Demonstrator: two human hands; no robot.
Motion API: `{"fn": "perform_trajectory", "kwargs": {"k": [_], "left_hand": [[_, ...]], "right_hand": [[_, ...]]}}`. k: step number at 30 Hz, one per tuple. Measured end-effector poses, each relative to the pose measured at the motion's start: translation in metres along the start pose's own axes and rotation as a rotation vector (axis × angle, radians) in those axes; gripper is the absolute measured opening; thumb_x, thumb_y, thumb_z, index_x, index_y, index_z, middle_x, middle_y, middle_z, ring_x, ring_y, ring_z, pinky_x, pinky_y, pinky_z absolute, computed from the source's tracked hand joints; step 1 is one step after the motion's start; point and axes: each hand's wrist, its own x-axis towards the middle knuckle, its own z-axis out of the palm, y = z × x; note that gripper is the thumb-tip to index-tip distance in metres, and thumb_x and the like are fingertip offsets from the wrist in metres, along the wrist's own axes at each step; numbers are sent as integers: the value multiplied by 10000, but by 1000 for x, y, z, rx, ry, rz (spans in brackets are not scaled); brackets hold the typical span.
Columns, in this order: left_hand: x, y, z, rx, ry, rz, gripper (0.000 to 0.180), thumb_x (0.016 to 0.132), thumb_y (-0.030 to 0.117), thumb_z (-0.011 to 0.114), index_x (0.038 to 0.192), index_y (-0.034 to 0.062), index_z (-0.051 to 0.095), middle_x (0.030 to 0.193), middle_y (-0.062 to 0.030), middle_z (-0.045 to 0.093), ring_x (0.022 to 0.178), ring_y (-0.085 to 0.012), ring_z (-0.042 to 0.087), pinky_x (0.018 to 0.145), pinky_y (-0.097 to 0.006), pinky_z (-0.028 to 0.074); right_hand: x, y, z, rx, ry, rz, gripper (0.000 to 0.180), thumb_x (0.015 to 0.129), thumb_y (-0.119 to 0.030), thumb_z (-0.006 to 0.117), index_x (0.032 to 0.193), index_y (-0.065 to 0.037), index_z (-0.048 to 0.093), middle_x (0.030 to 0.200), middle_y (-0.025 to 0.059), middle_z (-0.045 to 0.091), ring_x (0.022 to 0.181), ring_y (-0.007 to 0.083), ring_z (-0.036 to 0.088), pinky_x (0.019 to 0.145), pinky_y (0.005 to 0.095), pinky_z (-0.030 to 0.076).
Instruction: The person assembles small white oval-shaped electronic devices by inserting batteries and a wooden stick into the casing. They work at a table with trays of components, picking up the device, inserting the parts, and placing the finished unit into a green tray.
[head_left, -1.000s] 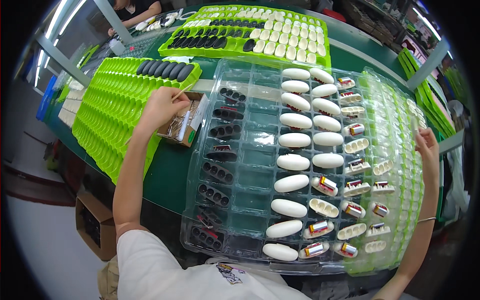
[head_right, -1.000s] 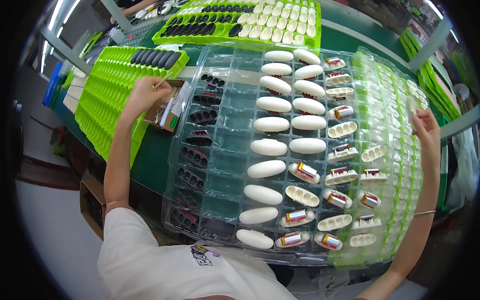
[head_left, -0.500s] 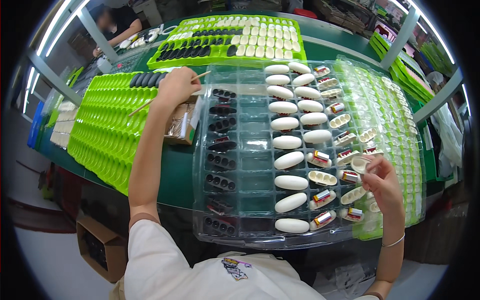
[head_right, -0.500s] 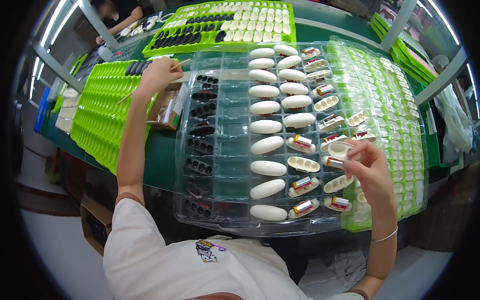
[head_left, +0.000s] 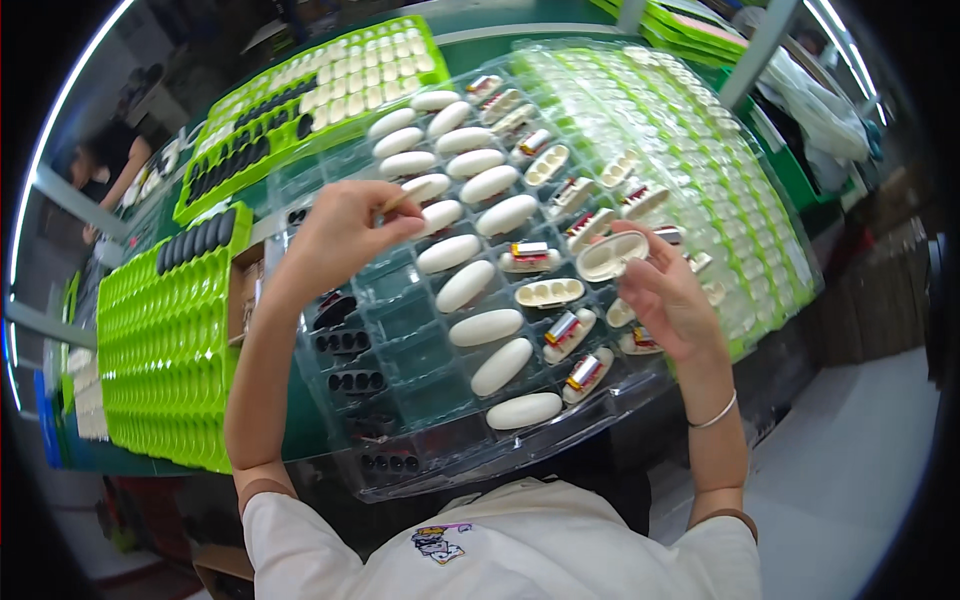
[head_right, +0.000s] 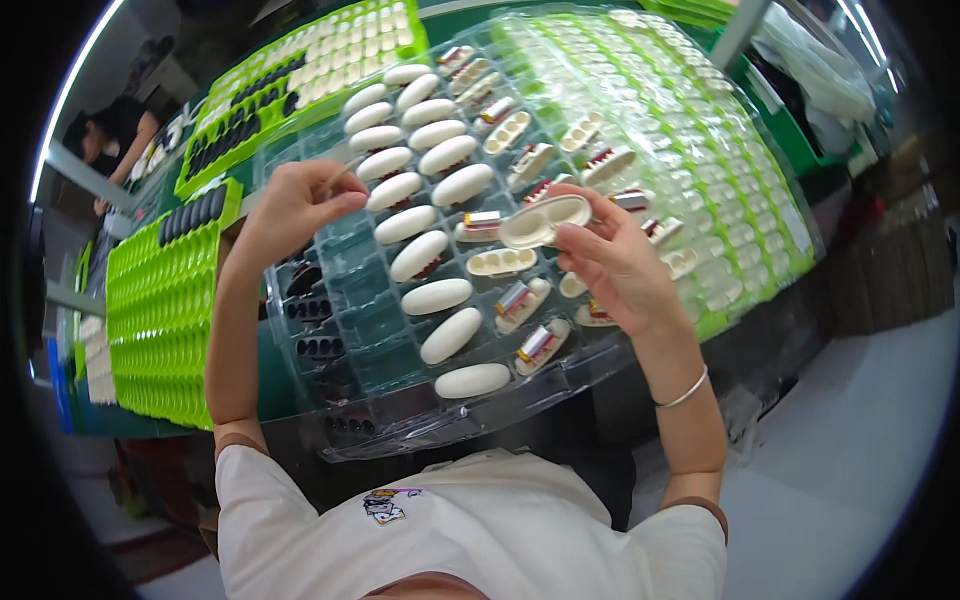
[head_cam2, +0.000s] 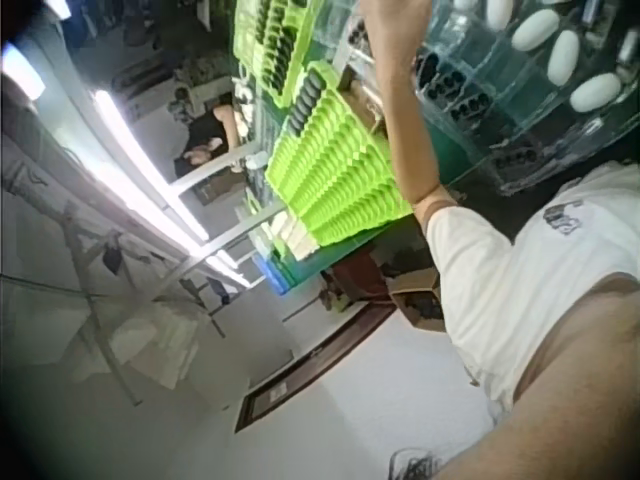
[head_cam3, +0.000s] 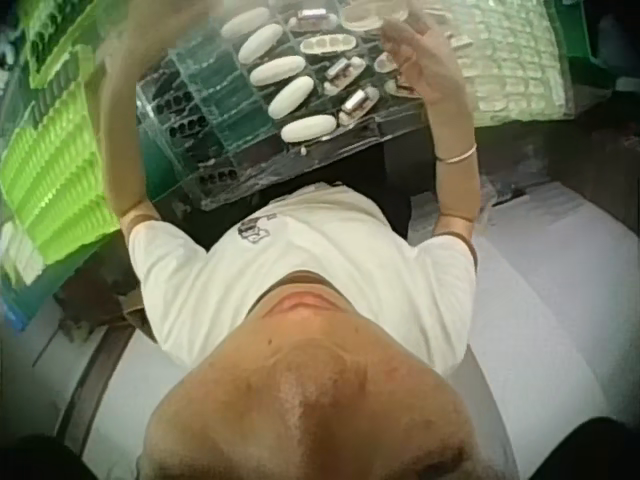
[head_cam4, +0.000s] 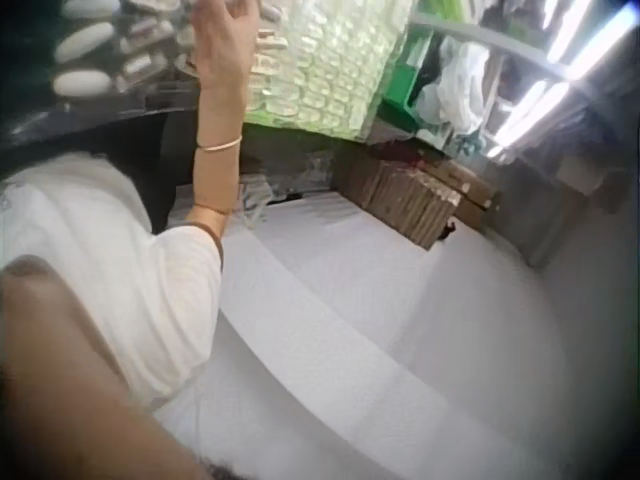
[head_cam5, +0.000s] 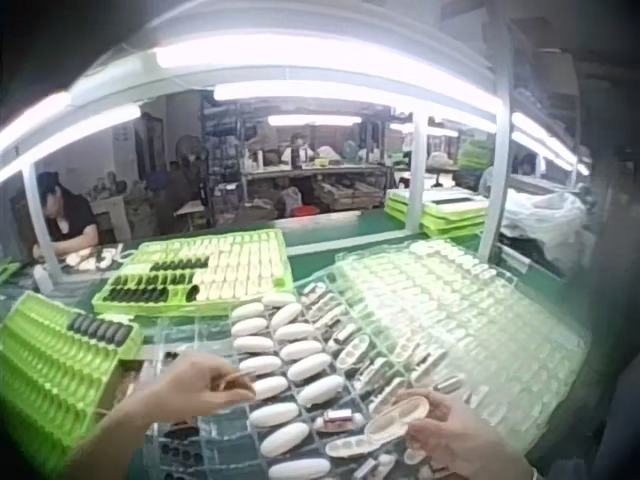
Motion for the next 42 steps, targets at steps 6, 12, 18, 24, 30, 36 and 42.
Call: {"fn": "perform_trajectory", "kwargs": {"k": [6, 12, 18, 24, 30, 36, 42], "left_hand": [[41, 37, 64, -6, -212, 172, 165, 702, 188, 642, 738, 27, 627, 665, -100, 579, 620, -222, 553, 559, -327, 418], [45, 28, 103, 399, -134, 220, 269, 669, 303, 670, 738, 50, 609, 718, -110, 567, 678, -301, 566, 586, -405, 433], [33, 42, 67, 42, -132, 114, 205, 708, 162, 657, 812, 20, 551, 752, -81, 553, 651, -133, 535, 526, -271, 402], [-11, 54, 41, -747, -371, 294, 242, 633, 117, 689, 783, 27, 521, 1048, -86, 581, 431, 4, 324, 388, -153, 252], [-17, 61, 39, -574, -339, 403, 227, 631, 117, 695, 784, 43, 543, 1071, -91, 571, 446, -29, 361, 402, -164, 286], [-19, 48, 34, -724, -329, 433, 259, 625, 94, 707, 853, 57, 591, 931, -63, 566, 443, -15, 355, 395, -165, 273], [-14, 41, 36, 12, 235, 943, 281, 620, 87, 679, 895, 82, 621, 658, -15, 528, 480, -68, 467, 393, -180, 321]], "right_hand": [[-13, 7, 12, 82, 54, -124, 376, 882, -168, 462, 1212, -9, 378, 1075, 111, 540, 948, 173, 563, 802, 293, 486], [-25, 11, 18, 180, 121, -216, 411, 909, -182, 387, 1274, -21, 288, 1091, 151, 511, 966, 253, 560, 803, 329, 497], [-24, 20, 16, 320, -93, -138, 476, 872, -199, 479, 1291, -76, 291, 1039, 135, 524, 865, 223, 597, 636, 305, 555], [-20, 20, 42, 140, -98, -19, 506, 856, -142, 510, 1302, -85, 280, 1041, 129, 522, 866, 204, 592, 638, 286, 548], [-18, 24, 48, -46, -63, -95, 545, 825, -112, 546, 1303, -79, 285, 1050, 136, 510, 894, 199, 586, 656, 276, 540], [-19, 20, 51, -184, -62, -206, 531, 804, -69, 564, 1282, -71, 333, 1052, 143, 517, 888, 182, 586, 666, 263, 530], [-24, 11, 54, -199, -99, -275, 531, 783, -55, 588, 1267, -72, 372, 968, 111, 566, 862, 140, 573, 736, 258, 486]]}}
